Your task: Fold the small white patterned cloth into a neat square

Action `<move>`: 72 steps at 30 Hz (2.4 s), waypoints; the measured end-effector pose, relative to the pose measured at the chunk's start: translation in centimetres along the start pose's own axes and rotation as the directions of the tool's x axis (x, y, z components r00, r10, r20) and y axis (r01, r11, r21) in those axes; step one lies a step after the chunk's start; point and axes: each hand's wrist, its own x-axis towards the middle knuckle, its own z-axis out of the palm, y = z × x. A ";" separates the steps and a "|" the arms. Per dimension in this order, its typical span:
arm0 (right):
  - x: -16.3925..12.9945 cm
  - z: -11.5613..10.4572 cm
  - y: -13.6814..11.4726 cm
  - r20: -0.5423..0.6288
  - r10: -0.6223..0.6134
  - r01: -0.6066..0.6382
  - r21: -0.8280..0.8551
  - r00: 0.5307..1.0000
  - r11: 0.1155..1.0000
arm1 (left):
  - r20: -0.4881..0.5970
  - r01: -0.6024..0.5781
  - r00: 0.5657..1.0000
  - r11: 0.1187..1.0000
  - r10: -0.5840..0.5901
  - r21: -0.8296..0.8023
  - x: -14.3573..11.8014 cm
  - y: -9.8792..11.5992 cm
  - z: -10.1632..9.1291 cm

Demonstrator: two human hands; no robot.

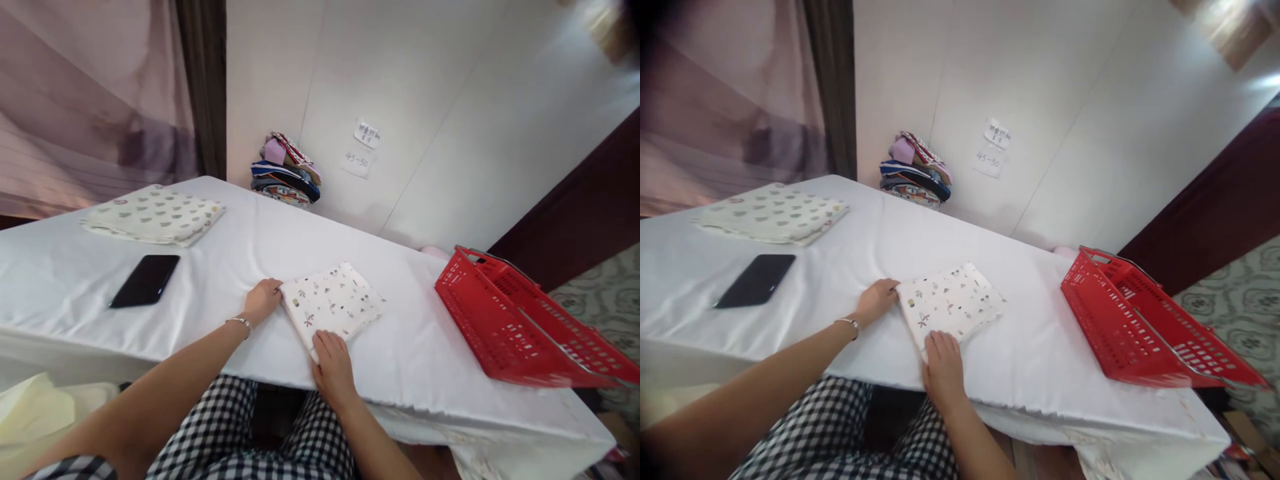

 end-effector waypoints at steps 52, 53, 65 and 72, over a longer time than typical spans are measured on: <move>6.9 -2.2 20.0 -0.002 0.886 -0.867 0.207 0.463 0.453 | 0.110 -0.829 0.548 0.556 0.829 -0.063 -6.9 3.3 4.1; 6.8 -2.2 20.0 0.001 0.888 -0.870 0.204 0.459 0.450 | 0.104 -0.830 0.547 0.554 0.831 -0.068 -6.8 3.3 4.2; 6.1 -2.7 19.7 0.115 0.896 -0.899 0.154 0.430 0.411 | 0.117 -0.812 0.559 0.570 0.821 -0.126 -8.9 4.4 2.2; 7.5 -2.8 19.3 0.175 0.881 -0.896 0.145 0.440 0.419 | 0.145 -0.805 0.565 0.581 0.813 -0.121 -8.7 4.5 1.9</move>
